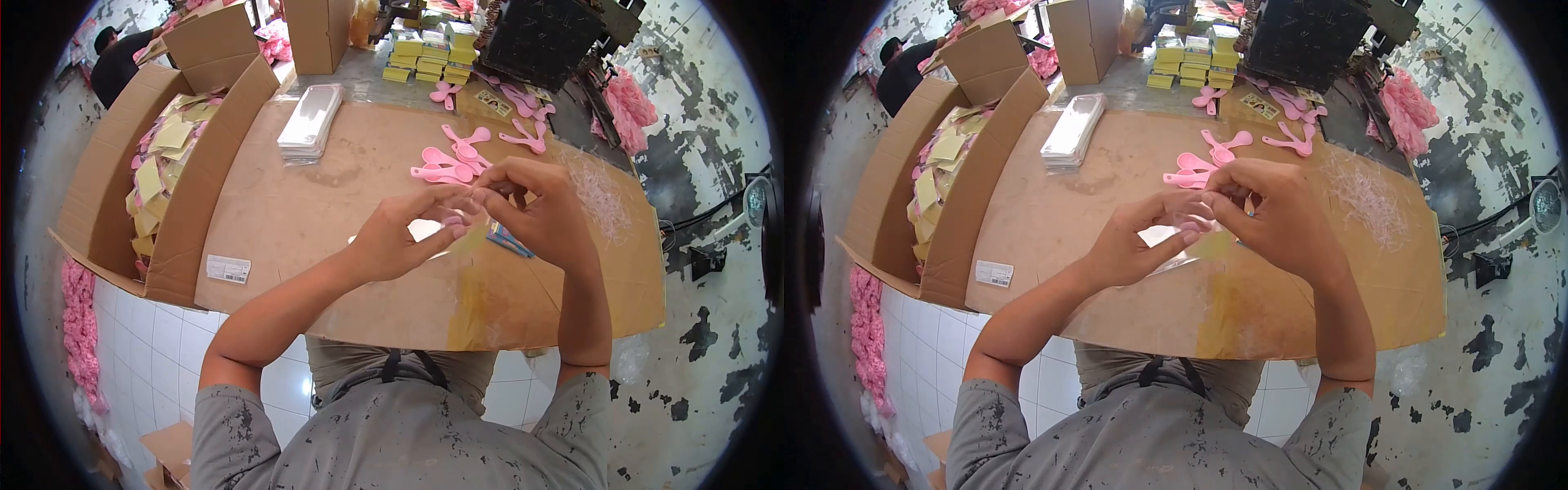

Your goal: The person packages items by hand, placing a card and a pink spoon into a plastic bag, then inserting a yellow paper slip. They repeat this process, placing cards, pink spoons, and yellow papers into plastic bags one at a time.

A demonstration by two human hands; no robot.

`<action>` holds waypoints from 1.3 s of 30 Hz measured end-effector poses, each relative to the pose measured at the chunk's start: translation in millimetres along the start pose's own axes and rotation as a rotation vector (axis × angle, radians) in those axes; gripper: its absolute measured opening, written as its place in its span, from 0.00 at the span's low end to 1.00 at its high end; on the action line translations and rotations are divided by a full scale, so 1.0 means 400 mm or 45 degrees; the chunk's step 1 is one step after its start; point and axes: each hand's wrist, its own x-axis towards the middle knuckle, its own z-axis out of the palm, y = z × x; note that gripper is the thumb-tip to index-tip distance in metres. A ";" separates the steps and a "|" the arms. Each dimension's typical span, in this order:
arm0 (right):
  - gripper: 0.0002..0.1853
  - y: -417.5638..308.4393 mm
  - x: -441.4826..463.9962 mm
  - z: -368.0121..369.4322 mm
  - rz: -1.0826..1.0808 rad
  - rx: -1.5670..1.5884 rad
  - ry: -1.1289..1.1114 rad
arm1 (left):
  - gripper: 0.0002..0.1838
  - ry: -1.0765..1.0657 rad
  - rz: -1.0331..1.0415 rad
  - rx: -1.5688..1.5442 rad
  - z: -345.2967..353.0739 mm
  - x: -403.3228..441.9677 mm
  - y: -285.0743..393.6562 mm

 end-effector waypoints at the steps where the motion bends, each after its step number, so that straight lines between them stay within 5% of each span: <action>1: 0.05 0.002 -0.002 0.005 0.020 0.011 0.009 | 0.26 -0.018 -0.059 0.013 -0.003 0.000 0.002; 4: 0.07 0.031 -0.005 0.028 -0.013 -0.004 0.169 | 0.25 0.042 -0.116 -0.209 0.004 0.004 -0.001; 7: 0.10 0.047 0.014 0.052 -0.616 -0.446 0.494 | 0.23 0.127 -0.138 -0.396 0.014 0.007 0.001; 16: 0.11 0.052 0.001 0.105 -0.772 -1.127 0.252 | 0.29 -0.043 -0.164 0.273 0.001 -0.011 -0.008; 22: 0.06 0.151 0.005 0.044 -0.358 -0.402 0.358 | 0.26 -0.030 -0.203 -0.111 0.003 -0.004 -0.017; 24: 0.05 0.235 -0.023 -0.056 0.051 0.289 0.039 | 0.25 -0.064 -0.358 -0.271 -0.010 0.005 0.001; 27: 0.08 0.394 -0.105 -0.234 0.669 0.994 -0.007 | 0.24 -0.066 -0.419 -0.381 -0.015 0.011 0.001; 29: 0.15 0.612 -0.171 -0.301 0.653 0.417 0.313 | 0.24 -0.054 -0.403 -0.403 -0.012 0.013 -0.005; 31: 0.23 0.787 -0.245 -0.317 0.452 -0.769 0.551 | 0.24 -0.032 -0.387 -0.414 -0.011 0.016 -0.010; 34: 0.29 0.617 -0.235 -0.277 0.330 -1.498 0.591 | 0.24 -0.009 -0.452 -0.472 -0.014 0.018 -0.014; 37: 0.26 0.483 -0.178 -0.195 0.115 -1.029 0.643 | 0.23 0.039 -0.478 -0.477 -0.008 0.017 -0.031; 39: 0.24 0.359 -0.140 -0.097 0.340 -0.241 0.398 | 0.23 0.034 -0.445 -0.488 -0.005 0.022 -0.025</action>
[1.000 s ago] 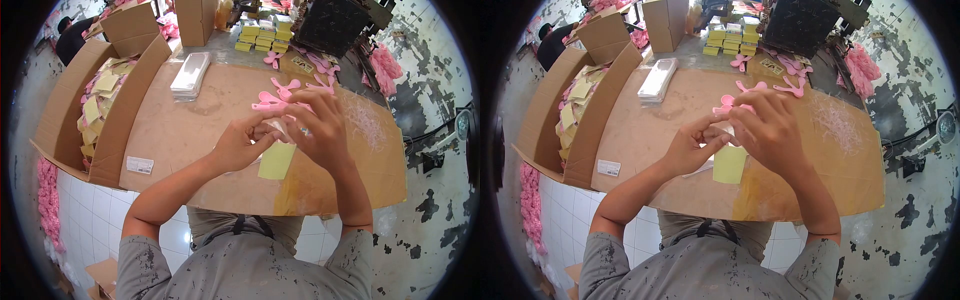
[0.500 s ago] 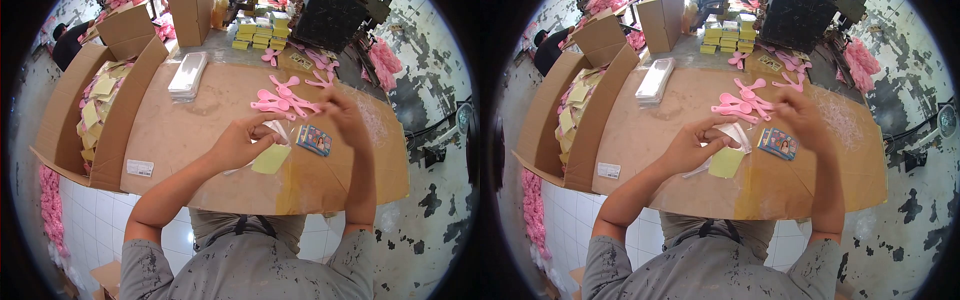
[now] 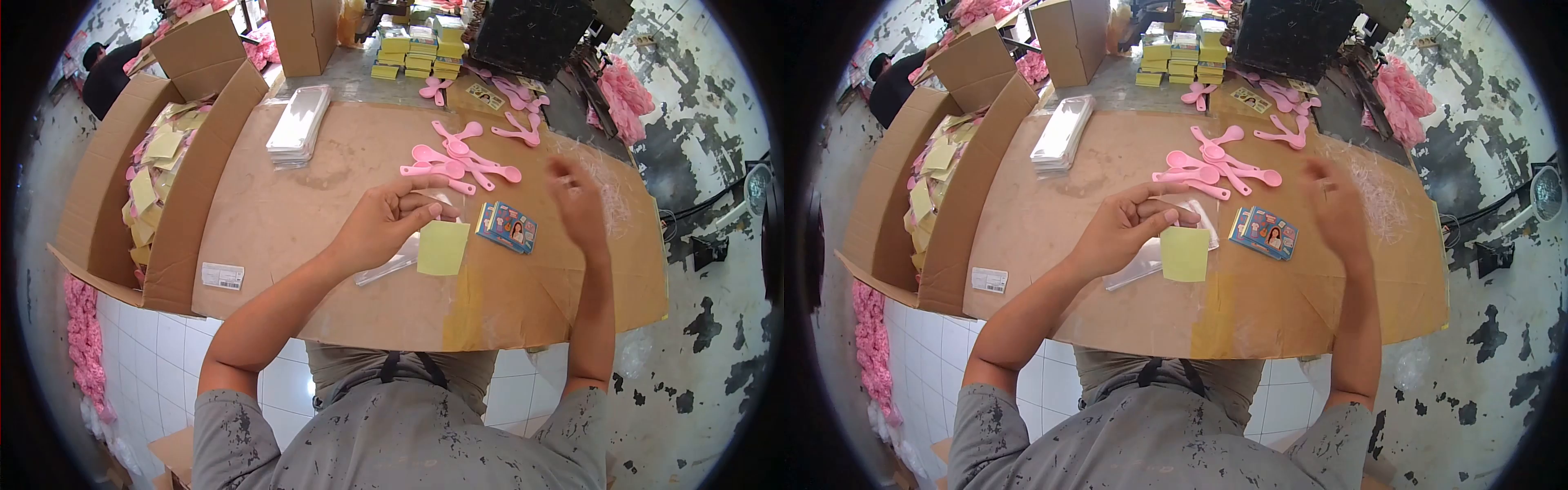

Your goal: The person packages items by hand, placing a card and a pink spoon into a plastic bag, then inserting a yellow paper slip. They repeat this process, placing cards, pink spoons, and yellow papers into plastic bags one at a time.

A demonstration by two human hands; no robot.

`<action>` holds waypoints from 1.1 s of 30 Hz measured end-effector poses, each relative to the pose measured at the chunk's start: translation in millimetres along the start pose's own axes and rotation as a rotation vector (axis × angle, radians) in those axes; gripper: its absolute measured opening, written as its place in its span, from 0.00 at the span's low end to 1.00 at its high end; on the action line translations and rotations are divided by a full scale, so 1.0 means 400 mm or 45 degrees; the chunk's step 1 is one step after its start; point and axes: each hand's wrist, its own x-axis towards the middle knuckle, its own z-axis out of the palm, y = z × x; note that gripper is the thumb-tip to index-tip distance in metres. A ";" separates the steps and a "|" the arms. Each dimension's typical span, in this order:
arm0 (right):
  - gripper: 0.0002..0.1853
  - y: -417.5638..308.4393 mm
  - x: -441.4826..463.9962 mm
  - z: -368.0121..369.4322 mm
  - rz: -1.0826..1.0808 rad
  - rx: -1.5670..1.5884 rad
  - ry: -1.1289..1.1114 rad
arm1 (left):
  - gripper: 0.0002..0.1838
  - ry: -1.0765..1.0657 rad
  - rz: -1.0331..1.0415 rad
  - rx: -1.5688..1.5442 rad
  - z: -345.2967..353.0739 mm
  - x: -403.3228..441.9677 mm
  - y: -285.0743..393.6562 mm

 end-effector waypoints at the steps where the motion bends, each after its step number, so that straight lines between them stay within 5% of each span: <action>1: 0.23 -0.074 -0.014 0.027 0.026 0.283 -0.230 | 0.22 -0.008 0.016 -0.003 0.002 0.002 0.003; 2: 0.21 -0.137 -0.030 0.054 0.052 0.568 -0.460 | 0.21 -0.003 0.016 0.001 0.002 0.002 0.001; 4: 0.18 -0.217 -0.061 0.116 -0.150 0.684 -0.509 | 0.20 0.009 0.015 0.008 0.000 0.001 -0.006; 10: 0.13 -0.196 -0.041 0.171 -0.008 1.084 -0.626 | 0.20 0.024 0.020 0.024 -0.002 0.001 0.016; 33: 0.10 -0.125 -0.034 0.172 -0.048 1.179 -0.564 | 0.14 0.011 0.119 0.108 -0.033 0.003 -0.029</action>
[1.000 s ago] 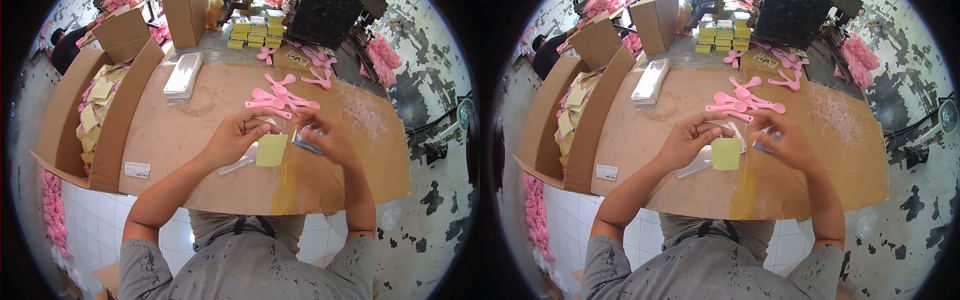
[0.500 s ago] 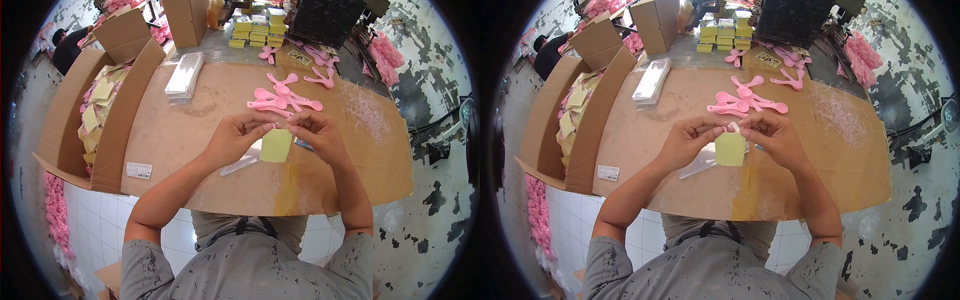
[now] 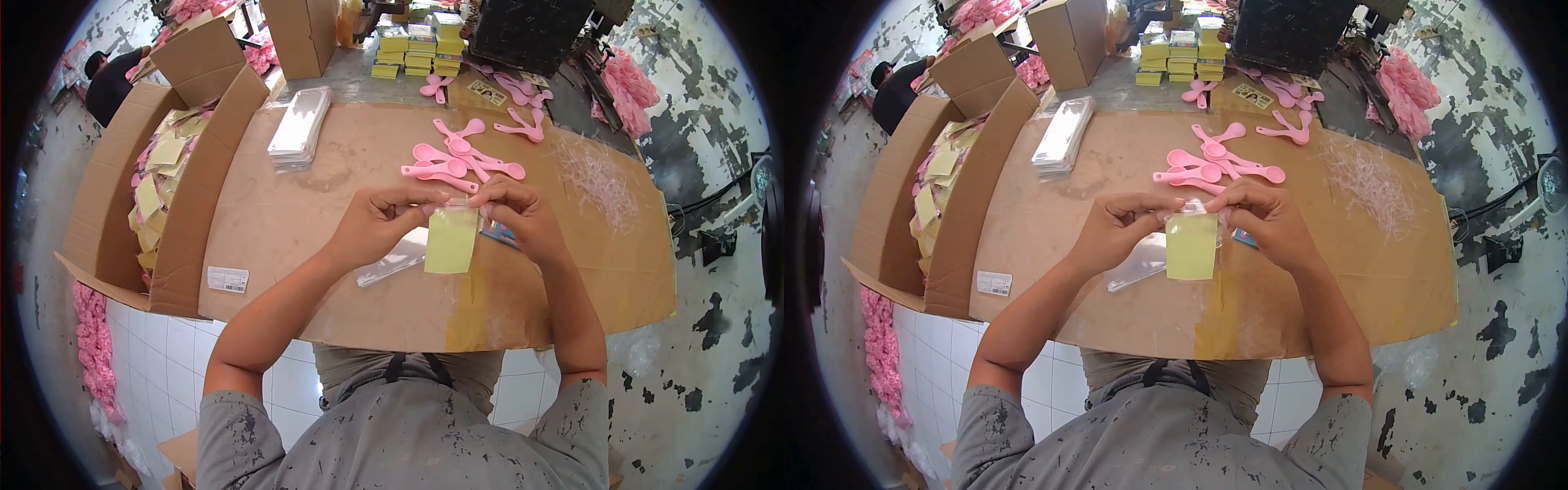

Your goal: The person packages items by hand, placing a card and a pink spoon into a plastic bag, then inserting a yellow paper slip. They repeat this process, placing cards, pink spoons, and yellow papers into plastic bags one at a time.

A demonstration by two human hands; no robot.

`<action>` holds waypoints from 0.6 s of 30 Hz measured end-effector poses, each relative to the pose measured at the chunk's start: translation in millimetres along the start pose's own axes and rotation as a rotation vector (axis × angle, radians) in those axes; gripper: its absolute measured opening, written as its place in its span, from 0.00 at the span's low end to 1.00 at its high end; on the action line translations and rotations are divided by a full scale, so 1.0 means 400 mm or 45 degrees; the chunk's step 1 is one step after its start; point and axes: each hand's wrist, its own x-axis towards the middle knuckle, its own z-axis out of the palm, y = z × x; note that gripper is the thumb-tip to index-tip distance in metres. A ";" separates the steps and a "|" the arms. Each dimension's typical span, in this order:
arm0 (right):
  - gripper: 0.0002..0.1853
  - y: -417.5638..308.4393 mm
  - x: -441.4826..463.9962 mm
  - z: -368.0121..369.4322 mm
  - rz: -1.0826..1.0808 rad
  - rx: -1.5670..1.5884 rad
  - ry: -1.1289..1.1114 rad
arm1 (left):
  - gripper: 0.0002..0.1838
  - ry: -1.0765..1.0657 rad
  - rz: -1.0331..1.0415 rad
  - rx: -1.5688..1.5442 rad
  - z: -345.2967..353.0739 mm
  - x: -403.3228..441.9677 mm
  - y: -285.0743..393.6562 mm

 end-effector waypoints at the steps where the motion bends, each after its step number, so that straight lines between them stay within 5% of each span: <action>1: 0.10 -0.002 0.000 -0.003 -0.013 -0.021 -0.013 | 0.14 -0.006 0.010 -0.019 -0.001 0.000 -0.002; 4: 0.10 -0.019 0.003 -0.007 -0.052 0.023 -0.072 | 0.15 0.018 -0.091 -0.283 0.000 -0.002 0.008; 10: 0.10 0.007 0.000 0.000 -0.120 -0.081 -0.050 | 0.16 0.005 -0.104 -0.080 0.012 0.007 -0.011; 18: 0.27 -0.033 -0.029 0.041 0.090 -0.101 -0.060 | 0.17 0.045 -0.123 -0.043 0.007 0.008 0.009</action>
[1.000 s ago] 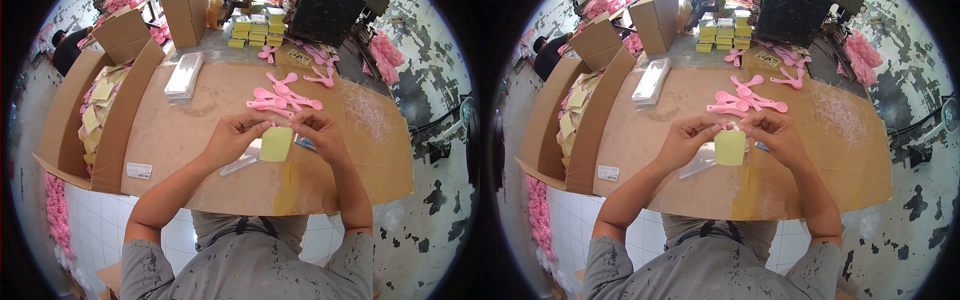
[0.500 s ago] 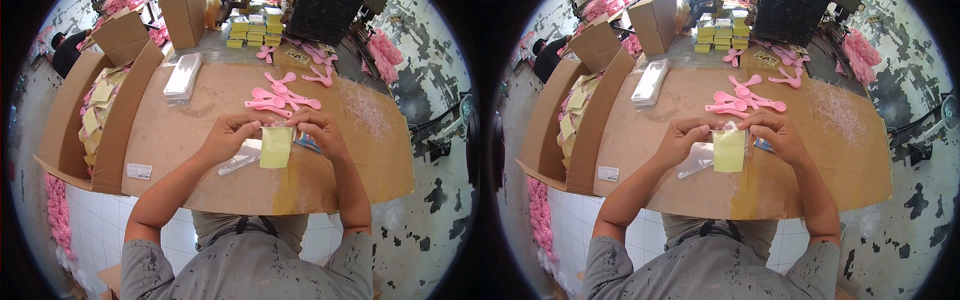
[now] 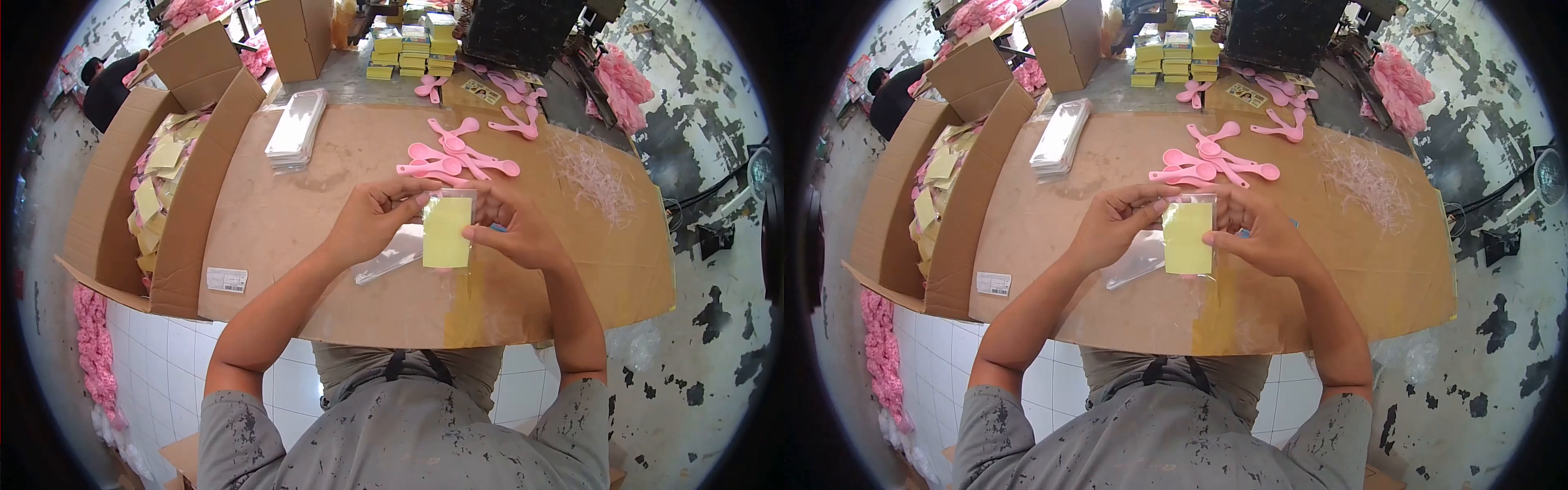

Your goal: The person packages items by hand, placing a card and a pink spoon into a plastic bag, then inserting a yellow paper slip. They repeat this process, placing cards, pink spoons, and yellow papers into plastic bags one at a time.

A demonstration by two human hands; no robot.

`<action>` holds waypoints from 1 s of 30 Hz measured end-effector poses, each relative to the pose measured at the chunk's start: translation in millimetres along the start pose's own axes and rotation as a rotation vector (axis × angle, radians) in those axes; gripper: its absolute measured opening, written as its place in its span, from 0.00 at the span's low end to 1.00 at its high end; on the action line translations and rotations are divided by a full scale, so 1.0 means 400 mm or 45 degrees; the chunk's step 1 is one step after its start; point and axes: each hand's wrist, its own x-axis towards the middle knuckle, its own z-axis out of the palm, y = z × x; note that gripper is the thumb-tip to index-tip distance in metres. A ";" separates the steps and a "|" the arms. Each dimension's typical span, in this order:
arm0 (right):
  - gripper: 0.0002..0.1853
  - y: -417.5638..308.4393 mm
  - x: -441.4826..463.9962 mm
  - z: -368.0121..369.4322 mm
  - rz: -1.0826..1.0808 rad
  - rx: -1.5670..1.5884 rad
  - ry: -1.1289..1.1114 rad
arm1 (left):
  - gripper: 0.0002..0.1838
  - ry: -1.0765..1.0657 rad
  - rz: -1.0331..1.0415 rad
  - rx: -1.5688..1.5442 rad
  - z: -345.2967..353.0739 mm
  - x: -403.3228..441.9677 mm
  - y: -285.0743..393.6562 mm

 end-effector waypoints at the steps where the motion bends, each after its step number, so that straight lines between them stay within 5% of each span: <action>1: 0.28 -0.008 -0.006 0.003 0.065 -0.044 -0.057 | 0.18 -0.002 0.012 -0.007 -0.001 0.000 0.004; 4: 0.27 -0.013 -0.013 0.006 0.040 0.007 -0.032 | 0.21 0.028 0.118 -0.189 0.035 -0.008 0.032; 7: 0.25 -0.047 -0.034 0.025 -0.082 0.038 0.057 | 0.22 -0.188 -0.117 0.109 0.001 -0.018 0.034; 10: 0.17 -0.144 -0.105 0.074 -0.366 -0.827 0.423 | 0.20 -0.125 -0.179 0.240 -0.031 -0.036 0.108; 14: 0.12 -0.107 -0.286 0.108 -0.177 0.009 -0.890 | 0.15 0.507 0.201 0.185 -0.205 -0.118 0.184; 16: 0.14 0.011 -0.354 0.172 0.372 -0.016 -1.025 | 0.26 0.906 0.470 -0.090 -0.344 -0.165 0.192; 17: 0.18 0.103 -0.386 0.185 0.407 -0.364 -0.834 | 0.36 1.135 0.567 -0.172 -0.414 -0.182 0.186; 20: 0.28 0.418 -0.521 0.135 0.357 -1.073 -0.003 | 0.43 1.079 0.469 -0.694 -0.373 -0.195 0.222; 22: 0.28 0.529 -0.526 0.046 0.363 -1.244 0.419 | 0.43 0.934 0.374 -0.406 -0.346 -0.179 0.160; 30: 0.30 0.658 -0.394 -0.082 0.608 -1.323 0.522 | 0.25 0.346 0.051 0.630 -0.134 -0.077 0.081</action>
